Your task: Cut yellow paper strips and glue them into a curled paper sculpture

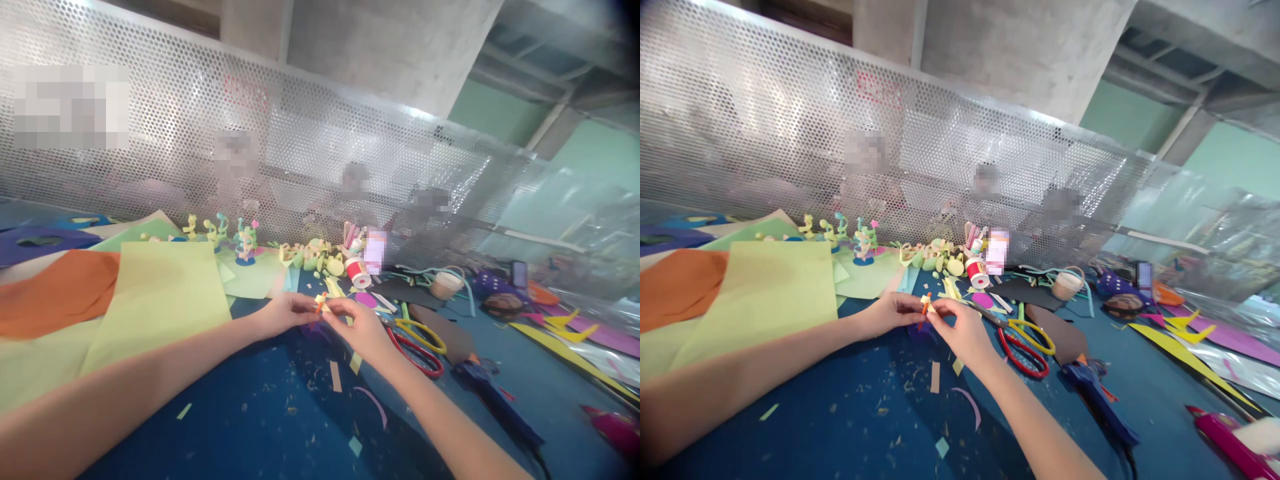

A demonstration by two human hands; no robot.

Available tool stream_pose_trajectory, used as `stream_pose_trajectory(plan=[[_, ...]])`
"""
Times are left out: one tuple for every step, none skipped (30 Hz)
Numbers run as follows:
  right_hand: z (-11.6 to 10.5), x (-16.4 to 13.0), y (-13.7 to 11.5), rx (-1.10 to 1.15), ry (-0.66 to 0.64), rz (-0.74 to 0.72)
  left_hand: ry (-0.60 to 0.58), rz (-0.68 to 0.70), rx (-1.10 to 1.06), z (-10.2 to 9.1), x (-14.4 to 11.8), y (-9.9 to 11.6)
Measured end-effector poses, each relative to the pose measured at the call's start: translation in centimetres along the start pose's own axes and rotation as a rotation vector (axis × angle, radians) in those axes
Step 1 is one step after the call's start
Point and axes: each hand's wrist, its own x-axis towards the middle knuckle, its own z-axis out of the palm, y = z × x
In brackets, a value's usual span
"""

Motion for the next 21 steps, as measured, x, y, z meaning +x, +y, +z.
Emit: stream_pose_trajectory(plan=[[-0.2,0.0,-0.1,-0.007,-0.018,0.002,0.003,0.001,0.000,0.0,0.0,0.0],[-0.5,0.0,-0.1,-0.009,-0.045,0.013,0.009,0.000,0.000,0.0,0.0,0.0],[-0.8,0.1,0.0,-0.005,-0.079,0.037,0.019,-0.003,-0.001,0.0,0.0,-0.1],[-1.2,0.1,0.1,-0.004,-0.118,0.073,0.027,-0.008,-0.002,0.0,0.0,-0.2],[-1.8,0.1,0.2,-0.014,-0.161,0.113,0.034,-0.014,-0.004,0.0,0.0,-0.3],[-2.4,0.2,0.4,-0.035,-0.203,0.149,0.040,-0.017,-0.007,0.0,0.0,-0.5],[-3.0,0.2,0.5,-0.060,-0.243,0.172,0.043,-0.018,-0.013,0.0,0.1,-0.7],[-3.7,0.2,0.5,-0.083,-0.278,0.174,0.046,-0.017,-0.021,0.0,0.1,-0.9],[-4.4,0.2,0.4,-0.093,-0.313,0.159,0.046,-0.019,-0.032,0.0,0.1,-1.1],[-5.1,0.2,0.3,-0.093,-0.348,0.138,0.049,-0.026,-0.043,-0.1,0.1,-1.2],[-5.6,0.1,0.0,-0.089,-0.383,0.118,0.052,-0.035,-0.053,-0.1,0.1,-1.3],[-6.1,0.0,-0.4,-0.089,-0.417,0.103,0.053,-0.047,-0.059,-0.1,0.1,-1.3],[-6.4,-0.1,-0.8,-0.104,-0.456,0.093,0.054,-0.058,-0.059,-0.2,0.1,-1.3],[-6.5,-0.3,-1.1,-0.134,-0.495,0.084,0.052,-0.066,-0.053,-0.2,0.0,-1.2],[-6.6,-0.5,-1.3,-0.175,-0.527,0.072,0.047,-0.071,-0.045,-0.3,0.0,-1.2],[-6.5,-0.7,-1.4,-0.222,-0.547,0.057,0.041,-0.074,-0.039,-0.3,-0.1,-1.1],[-6.4,-0.9,-1.3,-0.269,-0.559,0.040,0.033,-0.073,-0.034,-0.3,-0.1,-1.0],[-6.2,-1.1,-1.1,-0.314,-0.562,0.020,0.025,-0.069,-0.026,-0.2,-0.2,-1.0],[-6.0,-1.2,-0.7,-0.355,-0.556,-0.001,0.018,-0.061,-0.016,-0.2,-0.2,-1.0],[-5.8,-1.4,-0.4,-0.393,-0.545,-0.022,0.010,-0.054,-0.002,-0.2,-0.2,-1.0],[-5.7,-1.4,-0.1,-0.428,-0.534,-0.043,0.007,-0.047,0.021,-0.2,-0.2,-1.1]])
